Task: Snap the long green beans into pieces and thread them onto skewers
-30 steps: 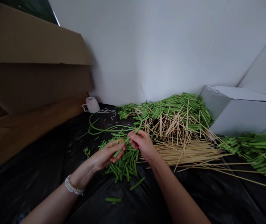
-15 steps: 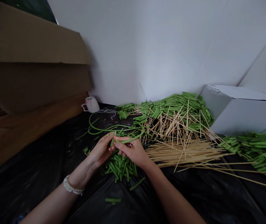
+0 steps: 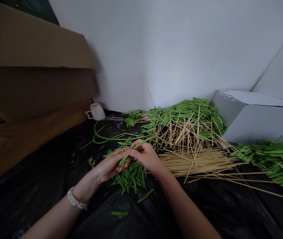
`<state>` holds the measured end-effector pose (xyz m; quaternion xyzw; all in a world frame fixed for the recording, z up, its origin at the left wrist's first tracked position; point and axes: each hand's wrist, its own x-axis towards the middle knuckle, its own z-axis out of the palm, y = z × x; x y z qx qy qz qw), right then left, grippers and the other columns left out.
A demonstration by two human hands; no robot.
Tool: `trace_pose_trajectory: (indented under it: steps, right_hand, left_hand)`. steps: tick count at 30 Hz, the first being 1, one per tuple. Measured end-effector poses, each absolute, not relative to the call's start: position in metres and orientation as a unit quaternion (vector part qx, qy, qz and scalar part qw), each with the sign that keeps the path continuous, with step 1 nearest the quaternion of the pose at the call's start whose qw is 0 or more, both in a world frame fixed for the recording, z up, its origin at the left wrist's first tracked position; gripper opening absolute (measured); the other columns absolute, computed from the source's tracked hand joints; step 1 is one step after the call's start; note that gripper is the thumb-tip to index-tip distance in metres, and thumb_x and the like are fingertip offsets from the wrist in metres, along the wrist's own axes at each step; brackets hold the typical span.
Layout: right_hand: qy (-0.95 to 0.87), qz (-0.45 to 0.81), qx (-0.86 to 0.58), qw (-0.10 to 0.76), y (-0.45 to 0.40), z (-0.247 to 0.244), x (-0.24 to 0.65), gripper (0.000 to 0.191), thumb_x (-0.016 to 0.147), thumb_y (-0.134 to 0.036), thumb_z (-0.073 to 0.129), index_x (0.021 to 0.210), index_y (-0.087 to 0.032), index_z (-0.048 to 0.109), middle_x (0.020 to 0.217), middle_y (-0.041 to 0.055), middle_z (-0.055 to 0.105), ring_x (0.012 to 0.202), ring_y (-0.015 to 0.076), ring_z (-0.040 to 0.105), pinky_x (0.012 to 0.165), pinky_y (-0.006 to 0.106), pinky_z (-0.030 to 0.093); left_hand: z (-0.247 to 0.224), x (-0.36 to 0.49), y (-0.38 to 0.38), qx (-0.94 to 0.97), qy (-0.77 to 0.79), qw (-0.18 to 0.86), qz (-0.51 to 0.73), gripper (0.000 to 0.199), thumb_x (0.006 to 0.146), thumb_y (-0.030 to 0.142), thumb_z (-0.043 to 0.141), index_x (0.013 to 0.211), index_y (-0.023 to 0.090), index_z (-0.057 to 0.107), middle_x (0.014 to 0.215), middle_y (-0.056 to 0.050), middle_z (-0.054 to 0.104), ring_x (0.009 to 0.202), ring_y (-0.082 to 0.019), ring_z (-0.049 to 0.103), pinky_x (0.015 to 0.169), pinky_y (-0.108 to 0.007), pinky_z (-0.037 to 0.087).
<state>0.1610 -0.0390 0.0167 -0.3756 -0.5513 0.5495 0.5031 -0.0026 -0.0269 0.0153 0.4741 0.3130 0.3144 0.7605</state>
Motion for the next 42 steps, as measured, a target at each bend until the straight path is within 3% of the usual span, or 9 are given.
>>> trace_pose_trajectory:
  steps: [4,9,15,24,28,32,37,42]
  right_hand:
    - [-0.534,0.551,-0.379,0.517,-0.036,0.015,0.163,0.031,0.068,-0.038,0.080,0.077,-0.019,0.057,0.045,-0.0100,0.045,0.039,0.0062,0.036,0.038,0.019,0.026]
    - [-0.475,0.595,-0.350,0.546,-0.034,0.012,0.166,0.030,0.069,-0.038,0.079,0.075,-0.019,0.057,0.049,-0.0082,0.050,0.039,0.0054,0.038,0.038,0.019,0.025]
    - [-0.451,0.562,-0.357,0.595,-0.031,0.009,0.167,0.029,0.070,-0.041,0.078,0.074,-0.018,0.061,0.053,-0.0057,0.055,0.041,0.0058,0.042,0.038,0.019,0.026]
    - [-0.527,0.564,-0.362,0.522,-0.040,0.009,0.155,0.026,0.072,-0.038,0.077,0.088,-0.017,0.073,0.054,-0.0039,0.058,0.046,0.0083,0.049,0.045,0.021,0.033]
    - [-0.526,0.595,-0.321,0.516,-0.043,0.012,0.157,0.026,0.076,-0.043,0.074,0.076,-0.016,0.072,0.048,-0.0050,0.052,0.043,0.0070,0.043,0.043,0.021,0.029]
    - [-0.541,0.608,-0.299,0.498,-0.043,0.014,0.158,0.028,0.075,-0.044,0.074,0.072,-0.017,0.069,0.046,-0.0063,0.049,0.042,0.0069,0.040,0.042,0.021,0.028]
    - [-0.560,0.573,-0.346,0.488,-0.041,0.015,0.157,0.031,0.073,-0.044,0.077,0.077,-0.018,0.062,0.053,-0.0053,0.057,0.043,0.0071,0.042,0.042,0.021,0.031]
    - [-0.506,0.586,-0.350,0.528,-0.036,0.010,0.160,0.033,0.069,-0.041,0.080,0.077,-0.020,0.056,0.045,-0.0103,0.046,0.039,0.0063,0.038,0.039,0.019,0.027]
  left_hand:
    - [0.017,-0.008,-0.027,0.447,0.284,0.796,0.294,0.030,0.081,0.040,0.071,0.084,0.014,0.058,0.049,0.007,0.044,0.041,-0.003,0.031,0.043,-0.017,0.020]
    - [0.017,-0.011,-0.027,0.474,0.286,0.789,0.269,0.032,0.080,0.040,0.073,0.084,0.012,0.060,0.052,0.005,0.047,0.042,-0.003,0.032,0.043,-0.018,0.019]
    - [0.013,-0.006,-0.024,0.494,0.291,0.736,0.360,0.028,0.084,0.039,0.068,0.082,0.014,0.056,0.059,0.005,0.049,0.042,-0.003,0.035,0.042,-0.019,0.016]
    - [0.010,-0.003,-0.017,0.417,0.294,0.714,0.479,0.035,0.075,0.037,0.077,0.073,0.014,0.051,0.061,0.005,0.051,0.045,-0.003,0.038,0.044,-0.016,0.028]
    - [0.014,-0.005,-0.013,0.391,0.310,0.709,0.499,0.034,0.073,0.036,0.078,0.074,0.015,0.051,0.061,0.005,0.052,0.044,-0.003,0.040,0.042,-0.015,0.028]
    - [0.017,-0.006,-0.016,0.408,0.324,0.724,0.453,0.032,0.073,0.036,0.078,0.075,0.015,0.054,0.061,0.004,0.054,0.044,-0.003,0.041,0.040,-0.015,0.025]
    - [0.016,-0.004,-0.023,0.446,0.317,0.760,0.351,0.034,0.076,0.041,0.076,0.074,0.014,0.056,0.057,0.001,0.055,0.045,-0.005,0.043,0.041,-0.016,0.023]
    - [0.017,-0.009,-0.023,0.460,0.280,0.780,0.318,0.030,0.079,0.037,0.074,0.075,0.014,0.056,0.054,0.004,0.048,0.043,-0.003,0.037,0.043,-0.016,0.021]
